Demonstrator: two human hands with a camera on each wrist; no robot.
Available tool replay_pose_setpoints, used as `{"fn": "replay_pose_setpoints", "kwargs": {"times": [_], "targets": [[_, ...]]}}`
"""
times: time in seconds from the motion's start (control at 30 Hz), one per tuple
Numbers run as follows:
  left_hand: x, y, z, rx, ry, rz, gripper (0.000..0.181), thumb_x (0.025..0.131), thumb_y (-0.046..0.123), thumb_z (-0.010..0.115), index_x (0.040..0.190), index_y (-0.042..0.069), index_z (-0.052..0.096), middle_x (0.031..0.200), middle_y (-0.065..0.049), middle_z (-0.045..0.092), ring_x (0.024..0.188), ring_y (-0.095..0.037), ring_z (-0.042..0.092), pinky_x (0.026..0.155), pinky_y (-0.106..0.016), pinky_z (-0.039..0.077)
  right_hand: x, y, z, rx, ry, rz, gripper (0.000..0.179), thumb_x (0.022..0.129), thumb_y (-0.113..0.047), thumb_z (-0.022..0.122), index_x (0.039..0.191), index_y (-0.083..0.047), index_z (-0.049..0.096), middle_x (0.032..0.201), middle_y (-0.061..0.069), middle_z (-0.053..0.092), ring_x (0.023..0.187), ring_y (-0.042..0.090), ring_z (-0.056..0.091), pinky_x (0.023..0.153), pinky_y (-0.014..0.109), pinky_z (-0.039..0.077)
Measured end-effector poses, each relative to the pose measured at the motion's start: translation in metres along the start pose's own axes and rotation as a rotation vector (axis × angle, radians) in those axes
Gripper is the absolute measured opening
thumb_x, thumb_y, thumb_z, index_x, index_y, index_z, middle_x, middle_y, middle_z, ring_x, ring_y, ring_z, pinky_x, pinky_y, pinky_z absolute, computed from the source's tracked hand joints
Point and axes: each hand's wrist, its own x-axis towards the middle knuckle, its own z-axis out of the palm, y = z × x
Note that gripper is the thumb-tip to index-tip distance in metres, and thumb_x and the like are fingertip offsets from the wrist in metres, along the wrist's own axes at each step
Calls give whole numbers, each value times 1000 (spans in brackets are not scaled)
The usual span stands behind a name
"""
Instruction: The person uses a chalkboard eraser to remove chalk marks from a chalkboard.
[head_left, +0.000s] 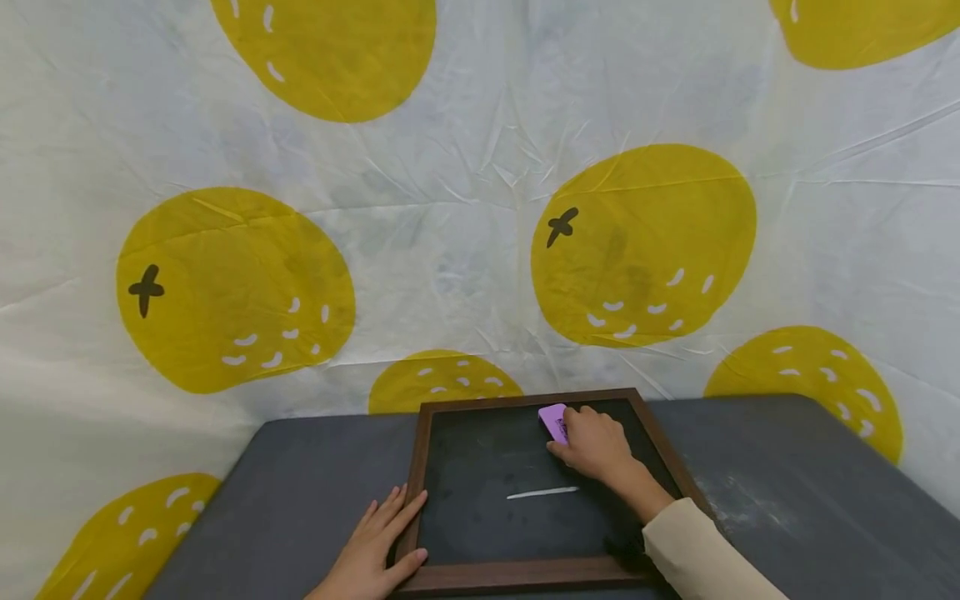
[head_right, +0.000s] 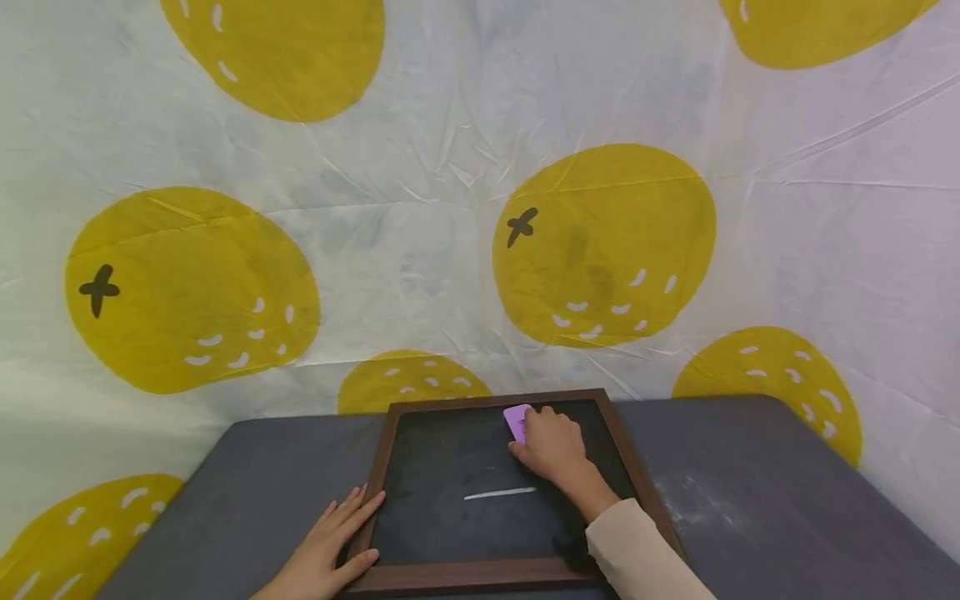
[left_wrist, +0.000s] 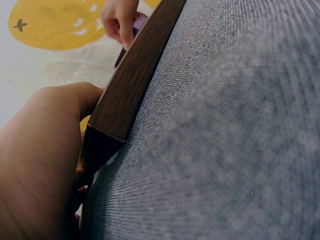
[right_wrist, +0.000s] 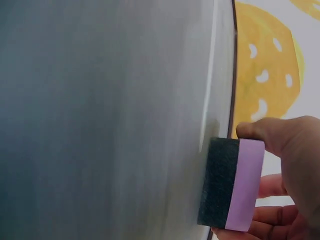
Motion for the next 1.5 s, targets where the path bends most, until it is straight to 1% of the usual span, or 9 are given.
{"fn": "replay_pose_setpoints", "kwargs": {"times": [0.17, 0.27, 0.4, 0.63, 0.9, 1.07, 1.2, 1.33, 1.5], "targets": [[0, 0, -2, 12, 10, 2, 64, 97, 49, 49, 151, 17, 34, 151, -21, 27, 138, -44, 22, 105, -70, 10, 6, -12, 5, 15, -25, 27, 39, 75, -42, 78, 87, -7, 64, 70, 6, 52, 58, 23, 50, 48, 38, 42], [0, 1, -3, 14, 7, -1, 65, 97, 49, 49, 151, 17, 34, 151, -21, 27, 138, -44, 22, 105, -70, 10, 9, -17, 6, 17, -34, 20, 39, 74, -42, 79, 86, -7, 65, 70, 6, 51, 58, 22, 50, 48, 37, 42], [0, 0, -5, 14, 3, -3, 65, 97, 50, 49, 151, 17, 34, 151, -22, 26, 138, -44, 22, 104, -70, 10, 14, -27, 7, 16, -60, 9, 41, 74, -42, 80, 91, -6, 66, 71, 5, 52, 60, 22, 49, 50, 37, 42], [-1, 0, -5, 16, 4, -7, 65, 97, 50, 49, 151, 17, 34, 151, -22, 27, 138, -44, 22, 104, -71, 11, 17, -46, 6, 8, -77, -93, 42, 76, -41, 79, 97, -7, 69, 72, 3, 50, 61, 20, 49, 49, 36, 42], [0, 2, -7, 0, 4, -7, 65, 96, 50, 50, 151, 18, 35, 151, -21, 27, 139, -44, 22, 104, -70, 10, 17, -55, 1, -3, -91, -227, 39, 77, -36, 80, 103, -9, 71, 79, 3, 53, 67, 22, 53, 57, 40, 47], [-1, 2, -6, 2, 13, 5, 65, 97, 49, 50, 150, 16, 35, 151, -21, 28, 138, -44, 23, 104, -70, 11, 13, -52, -2, 7, -116, -338, 41, 80, -33, 78, 113, -10, 70, 86, 2, 55, 69, 19, 52, 59, 37, 47], [-2, 2, -5, 6, 16, 22, 63, 97, 47, 50, 150, 15, 36, 150, -22, 28, 137, -45, 24, 104, -70, 13, 10, -43, -2, 55, -167, -389, 43, 81, -32, 77, 119, -13, 68, 86, -3, 51, 69, 14, 47, 60, 31, 43], [-2, 2, -3, 12, 18, 26, 62, 98, 47, 49, 150, 15, 36, 150, -23, 29, 137, -45, 25, 103, -71, 14, 10, -33, -2, 112, -207, -409, 44, 81, -31, 77, 122, -18, 68, 84, -7, 47, 70, 11, 45, 59, 28, 39], [-1, 2, -3, 5, 8, 26, 62, 98, 46, 48, 150, 16, 36, 150, -22, 29, 137, -45, 25, 104, -71, 13, 10, -21, -5, 159, -233, -403, 44, 81, -29, 77, 123, -22, 68, 85, -8, 45, 72, 10, 44, 58, 28, 38]]}}
